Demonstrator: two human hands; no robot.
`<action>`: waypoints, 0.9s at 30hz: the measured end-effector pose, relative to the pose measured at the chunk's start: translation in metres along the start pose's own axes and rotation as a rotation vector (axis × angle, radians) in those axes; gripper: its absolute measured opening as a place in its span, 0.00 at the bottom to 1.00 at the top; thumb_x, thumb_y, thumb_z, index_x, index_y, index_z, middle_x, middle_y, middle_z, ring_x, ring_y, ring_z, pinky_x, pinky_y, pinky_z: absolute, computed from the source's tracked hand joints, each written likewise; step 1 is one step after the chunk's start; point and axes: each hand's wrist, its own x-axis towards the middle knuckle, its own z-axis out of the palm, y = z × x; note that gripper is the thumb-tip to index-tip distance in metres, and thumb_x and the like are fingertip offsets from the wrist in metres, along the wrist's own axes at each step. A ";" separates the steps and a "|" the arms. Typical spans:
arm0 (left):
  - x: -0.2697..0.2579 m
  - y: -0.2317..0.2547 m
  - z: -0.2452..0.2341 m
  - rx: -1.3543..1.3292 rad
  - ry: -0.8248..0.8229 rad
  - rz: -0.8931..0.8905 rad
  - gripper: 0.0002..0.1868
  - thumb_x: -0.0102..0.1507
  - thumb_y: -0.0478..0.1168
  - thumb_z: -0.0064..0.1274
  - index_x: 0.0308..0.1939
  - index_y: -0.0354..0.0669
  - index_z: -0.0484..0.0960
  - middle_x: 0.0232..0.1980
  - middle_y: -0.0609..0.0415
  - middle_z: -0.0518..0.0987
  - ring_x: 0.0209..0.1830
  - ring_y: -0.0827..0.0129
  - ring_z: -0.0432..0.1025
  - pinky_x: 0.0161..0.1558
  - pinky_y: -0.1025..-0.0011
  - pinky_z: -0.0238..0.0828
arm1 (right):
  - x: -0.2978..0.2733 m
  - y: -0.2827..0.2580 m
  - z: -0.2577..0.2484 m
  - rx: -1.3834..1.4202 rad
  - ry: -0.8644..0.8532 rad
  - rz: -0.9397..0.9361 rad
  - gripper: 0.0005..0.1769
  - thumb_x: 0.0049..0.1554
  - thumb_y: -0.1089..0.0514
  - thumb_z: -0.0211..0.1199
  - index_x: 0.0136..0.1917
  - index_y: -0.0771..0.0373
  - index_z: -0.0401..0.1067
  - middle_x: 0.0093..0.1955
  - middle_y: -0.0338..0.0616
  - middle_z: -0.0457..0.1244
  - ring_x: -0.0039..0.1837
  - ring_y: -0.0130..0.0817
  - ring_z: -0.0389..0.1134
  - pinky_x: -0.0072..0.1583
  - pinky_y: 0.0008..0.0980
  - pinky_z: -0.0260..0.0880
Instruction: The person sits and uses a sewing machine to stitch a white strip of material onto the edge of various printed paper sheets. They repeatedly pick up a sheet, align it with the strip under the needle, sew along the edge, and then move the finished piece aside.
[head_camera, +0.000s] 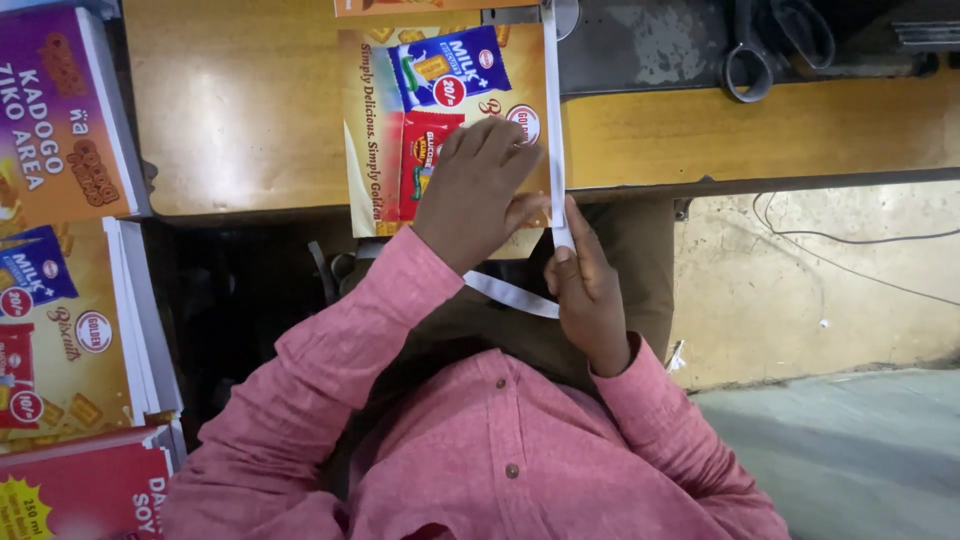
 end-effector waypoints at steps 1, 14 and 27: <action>0.003 -0.004 0.002 0.000 0.000 0.001 0.28 0.71 0.63 0.54 0.62 0.46 0.82 0.58 0.45 0.75 0.67 0.43 0.72 0.66 0.44 0.67 | 0.000 -0.001 -0.001 0.000 0.001 0.000 0.30 0.75 0.54 0.45 0.88 0.54 0.54 0.32 0.40 0.63 0.34 0.31 0.62 0.40 0.31 0.63; 0.026 0.000 -0.023 0.056 0.002 0.028 0.17 0.71 0.49 0.61 0.61 0.49 0.80 0.66 0.54 0.77 0.60 0.55 0.69 0.58 0.54 0.68 | -0.002 -0.019 -0.006 -0.187 -0.028 0.076 0.32 0.74 0.46 0.44 0.88 0.51 0.50 0.36 0.36 0.63 0.35 0.26 0.65 0.44 0.28 0.68; 0.024 -0.003 0.001 0.146 -0.119 -0.035 0.44 0.76 0.46 0.54 0.90 0.56 0.44 0.92 0.61 0.48 0.78 0.57 0.67 0.76 0.56 0.65 | -0.003 -0.012 -0.008 -0.516 0.030 -0.070 0.30 0.72 0.58 0.48 0.86 0.49 0.58 0.43 0.34 0.72 0.30 0.38 0.60 0.40 0.38 0.65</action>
